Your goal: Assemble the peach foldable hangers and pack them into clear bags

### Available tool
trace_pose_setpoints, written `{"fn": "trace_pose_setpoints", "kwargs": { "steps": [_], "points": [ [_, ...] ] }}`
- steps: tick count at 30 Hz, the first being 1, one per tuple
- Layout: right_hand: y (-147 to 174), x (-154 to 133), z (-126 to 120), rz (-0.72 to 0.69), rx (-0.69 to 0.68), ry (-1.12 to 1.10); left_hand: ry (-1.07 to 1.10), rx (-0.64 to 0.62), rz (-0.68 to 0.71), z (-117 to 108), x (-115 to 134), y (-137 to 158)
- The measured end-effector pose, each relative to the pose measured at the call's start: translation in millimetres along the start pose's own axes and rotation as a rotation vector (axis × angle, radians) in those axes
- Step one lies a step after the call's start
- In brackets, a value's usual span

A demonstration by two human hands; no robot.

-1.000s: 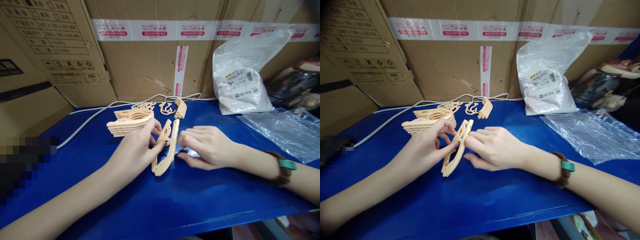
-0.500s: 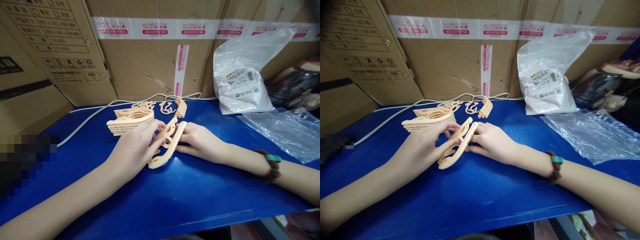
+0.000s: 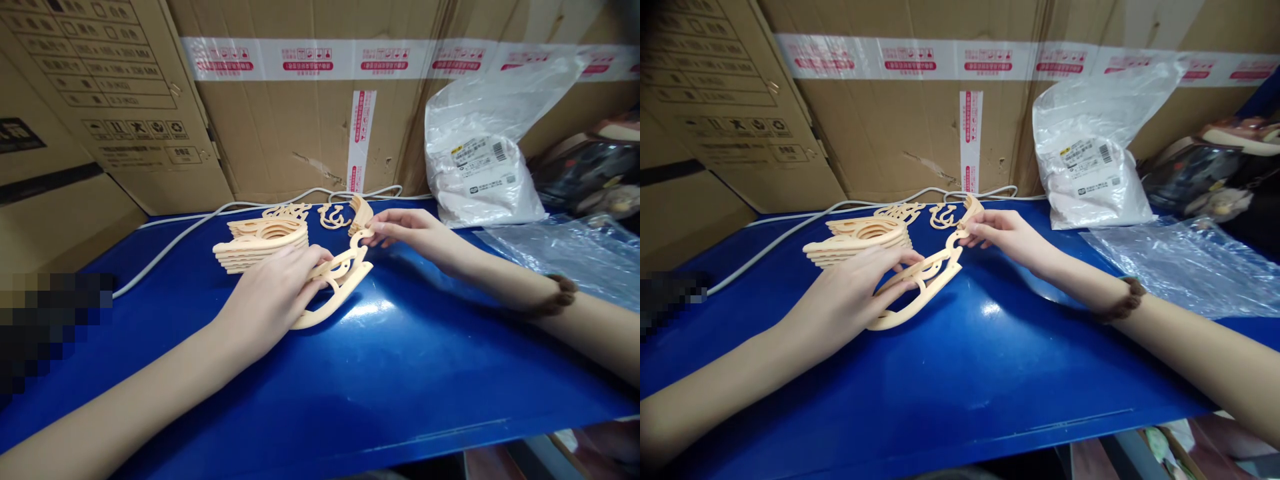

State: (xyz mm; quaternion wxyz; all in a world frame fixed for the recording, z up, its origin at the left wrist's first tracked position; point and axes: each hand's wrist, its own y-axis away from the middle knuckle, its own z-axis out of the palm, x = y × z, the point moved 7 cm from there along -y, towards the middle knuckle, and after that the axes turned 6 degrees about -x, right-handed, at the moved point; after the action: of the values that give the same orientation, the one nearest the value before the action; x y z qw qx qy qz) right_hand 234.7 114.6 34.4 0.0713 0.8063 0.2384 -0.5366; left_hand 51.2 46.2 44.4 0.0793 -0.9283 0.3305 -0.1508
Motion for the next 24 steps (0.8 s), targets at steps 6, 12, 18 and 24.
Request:
{"fn": "trace_pose_setpoints", "kwargs": {
  "steps": [6,12,18,24],
  "points": [
    [5,3,-5,0.08,0.153,-0.2,-0.033,-0.024,0.054,3,1,0],
    [4,-1,-2,0.023,0.129,-0.271,-0.179,-0.015,0.156,7,2,0],
    [5,0,1,0.057,0.113,-0.277,-0.353,-0.019,0.168,10,4,0],
    [8,-10,12,0.031,0.035,-0.13,-0.481,-0.053,0.2,14,10,0]
  ]
}}
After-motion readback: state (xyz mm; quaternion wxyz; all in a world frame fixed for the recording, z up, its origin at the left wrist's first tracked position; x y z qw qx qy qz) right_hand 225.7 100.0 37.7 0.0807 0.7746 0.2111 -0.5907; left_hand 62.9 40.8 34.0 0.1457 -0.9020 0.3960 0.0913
